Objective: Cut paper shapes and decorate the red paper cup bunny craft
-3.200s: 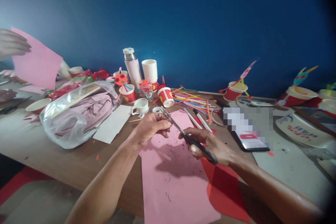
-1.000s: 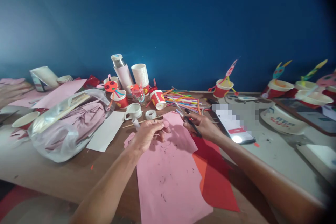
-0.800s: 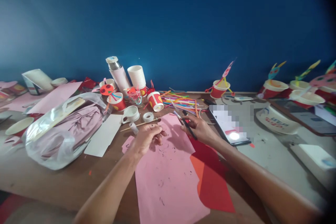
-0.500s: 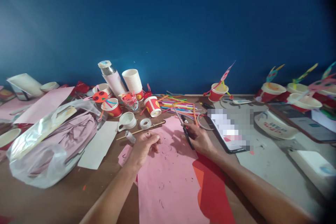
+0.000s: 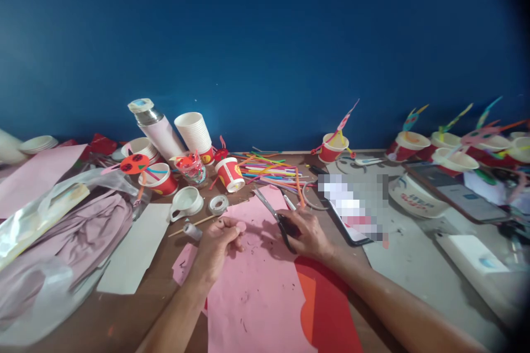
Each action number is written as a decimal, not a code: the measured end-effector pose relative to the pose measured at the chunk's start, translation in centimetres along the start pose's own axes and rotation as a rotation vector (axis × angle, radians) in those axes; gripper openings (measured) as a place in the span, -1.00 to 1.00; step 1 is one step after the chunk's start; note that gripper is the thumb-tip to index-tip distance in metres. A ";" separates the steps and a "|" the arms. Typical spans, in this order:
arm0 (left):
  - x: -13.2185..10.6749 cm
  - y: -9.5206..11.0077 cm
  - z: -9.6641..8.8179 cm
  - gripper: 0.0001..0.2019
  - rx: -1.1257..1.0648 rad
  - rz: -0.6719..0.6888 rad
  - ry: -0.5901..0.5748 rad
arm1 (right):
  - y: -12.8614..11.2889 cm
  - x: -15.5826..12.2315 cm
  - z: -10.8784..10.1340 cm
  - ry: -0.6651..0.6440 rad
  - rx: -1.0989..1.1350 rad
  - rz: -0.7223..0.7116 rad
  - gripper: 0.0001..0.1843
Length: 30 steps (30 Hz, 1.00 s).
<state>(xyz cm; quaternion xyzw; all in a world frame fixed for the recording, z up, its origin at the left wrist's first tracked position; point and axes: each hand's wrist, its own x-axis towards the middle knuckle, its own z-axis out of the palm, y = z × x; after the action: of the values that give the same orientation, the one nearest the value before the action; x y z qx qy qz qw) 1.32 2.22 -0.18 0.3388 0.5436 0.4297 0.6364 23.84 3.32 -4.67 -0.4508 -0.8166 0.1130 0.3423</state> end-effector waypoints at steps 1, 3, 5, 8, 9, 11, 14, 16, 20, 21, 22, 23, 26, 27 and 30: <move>0.1 0.0 -0.1 -0.79 -0.003 -0.007 0.001 | 0.0 0.0 0.0 0.003 0.008 0.008 -0.66; 0.1 0.1 -0.2 -0.79 -0.012 -0.002 0.013 | -0.1 0.1 0.0 0.008 0.034 0.042 -0.63; -0.1 0.5 -0.2 -0.79 -0.018 0.019 0.024 | -0.1 0.1 0.1 0.011 0.062 0.073 -0.58; -0.6 1.2 -0.3 -0.78 -0.052 0.059 0.029 | -0.3 0.2 0.1 0.002 0.093 0.121 -0.59; -0.6 1.3 -0.4 -0.78 -0.064 0.071 0.026 | -0.4 0.3 0.0 -0.006 0.099 0.134 -0.62; -0.7 1.4 -0.8 -0.80 -0.085 0.101 0.021 | -0.8 0.3 -0.3 -0.031 0.095 0.144 -0.66; -0.6 1.5 -1.4 -0.84 -0.079 0.153 0.025 | -1.5 0.2 -1.3 -0.074 0.081 0.119 -0.67; -0.8 1.8 -1.8 -0.86 -0.032 0.180 0.034 | -1.9 -0.1 -2.0 -0.075 0.085 0.112 -0.66; -2.1 2.9 -2.4 -0.87 0.050 0.267 0.011 | -2.1 -1.5 -2.8 -0.023 0.093 0.136 -0.61; -2.6 3.2 -2.6 -0.87 0.085 0.282 0.012 | -2.1 -1.9 -2.8 -0.014 0.099 0.141 -0.61; -3.0 3.4 -2.9 -0.87 0.133 0.283 0.018 | -2.1 -2.3 -2.7 -0.014 0.113 0.148 -0.60; -3.5 3.4 -3.3 -0.87 0.187 0.268 0.024 | -2.0 -2.6 -2.6 -0.021 0.131 0.154 -0.60; -4.8 2.9 -5.2 -0.86 0.315 0.181 0.062 | -2.0 -3.5 -2.0 -0.060 0.182 0.156 -0.59; -5.2 2.6 -6.0 -0.85 0.346 0.149 0.082 | -2.0 -3.7 -1.8 -0.073 0.188 0.148 -0.59; -6.0 1.6 -8.2 -0.83 0.454 0.085 0.139 | -2.1 -3.9 -1.5 -0.094 0.183 0.117 -0.60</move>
<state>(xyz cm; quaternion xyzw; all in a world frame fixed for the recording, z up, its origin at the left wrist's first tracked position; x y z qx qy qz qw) -7.25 -2.93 2.24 0.4653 0.6539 0.3452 0.4866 24.83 -1.26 -4.33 -0.4586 -0.7904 0.2278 0.3364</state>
